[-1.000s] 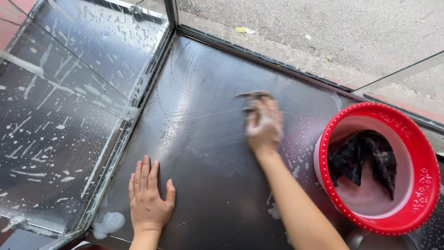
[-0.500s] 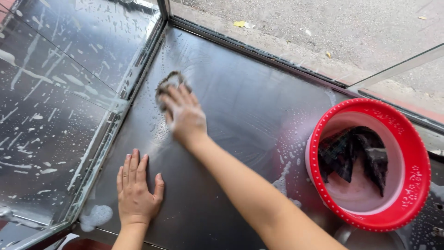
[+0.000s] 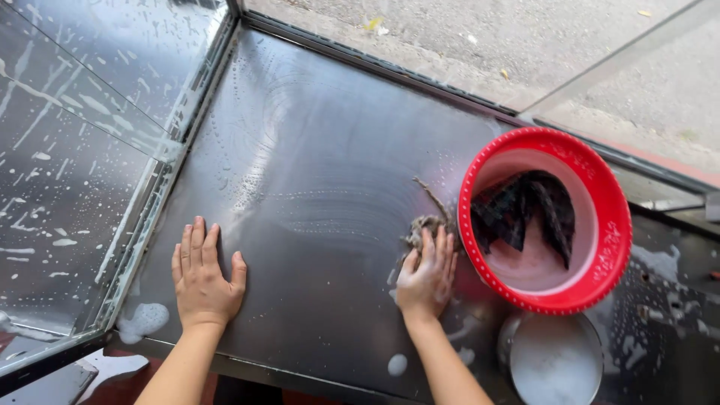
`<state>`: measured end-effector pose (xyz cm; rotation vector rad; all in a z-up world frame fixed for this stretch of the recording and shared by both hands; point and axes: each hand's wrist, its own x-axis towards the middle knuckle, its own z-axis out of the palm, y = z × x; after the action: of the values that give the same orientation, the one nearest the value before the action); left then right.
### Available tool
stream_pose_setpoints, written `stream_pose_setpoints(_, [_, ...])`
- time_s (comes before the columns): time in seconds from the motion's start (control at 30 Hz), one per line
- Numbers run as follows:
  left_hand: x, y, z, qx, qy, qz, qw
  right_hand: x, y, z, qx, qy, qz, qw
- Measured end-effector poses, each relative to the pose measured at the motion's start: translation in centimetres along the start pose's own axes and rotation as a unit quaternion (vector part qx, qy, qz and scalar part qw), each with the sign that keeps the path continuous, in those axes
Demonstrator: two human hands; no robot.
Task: Cleaning a stainless steel food preparation station and vertical grill components with a soapy sponge and water.
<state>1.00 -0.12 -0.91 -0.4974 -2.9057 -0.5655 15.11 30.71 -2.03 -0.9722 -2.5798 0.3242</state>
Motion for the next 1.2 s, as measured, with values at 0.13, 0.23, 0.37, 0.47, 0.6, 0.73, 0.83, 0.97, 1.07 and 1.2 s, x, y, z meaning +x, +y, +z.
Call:
stream_pose_setpoints(0.13, [-0.1, -0.3, -0.2, 0.001, -0.004, 0.008, 1.0, -6.0, -3.6, -1.1, 0.003, -0.01, 0.016, 1.0])
stream_pose_setpoints(0.23, [0.6, -0.8, -0.1, -0.005, -0.005, 0.019, 1.0, -6.9, -9.3, -0.3, 0.03, -0.049, -0.014, 0.998])
stream_pose_setpoints(0.37, [0.3, -0.5, 0.0, -0.011, -0.017, 0.002, 1.0, -4.0, -13.0, 2.9, 0.085, -0.087, -0.108, 0.987])
stream_pose_setpoints(0.47, [-0.4, -0.7, -0.2, -0.022, -0.017, 0.004, 1.0, -0.7, -11.6, 3.7, 0.076, -0.084, -0.106, 0.988])
stream_pose_setpoints(0.6, [0.1, -1.0, 0.2, -0.035, -0.018, 0.023, 0.999, -2.1, -5.5, 0.5, 0.05, -0.067, -0.048, 0.995])
stream_pose_setpoints(0.73, [-0.4, -1.9, 0.7, -0.029, -0.019, 0.029, 0.999, -7.0, -1.3, -2.6, 0.048, -0.093, -0.015, 0.994])
stream_pose_setpoints(0.83, [-1.2, -1.2, 0.5, -0.033, 0.019, 0.077, 0.996, -7.9, -0.5, -4.3, 0.078, -0.129, -0.015, 0.988])
stream_pose_setpoints(0.97, [-1.6, 4.3, 0.6, -0.084, 0.068, 0.095, 0.99, -5.8, 0.1, -5.6, 0.165, -0.208, -0.007, 0.964])
stream_pose_setpoints(1.07, [-1.1, 13.2, 0.2, -0.363, -0.185, 0.004, 0.913, -7.6, 2.7, -4.5, 0.316, -0.176, 0.024, 0.932])
stream_pose_setpoints(1.2, [-0.4, 23.0, 3.7, -0.529, -0.33, -0.018, 0.781, -11.6, 4.7, -9.7, 0.451, -0.095, 0.073, 0.884])
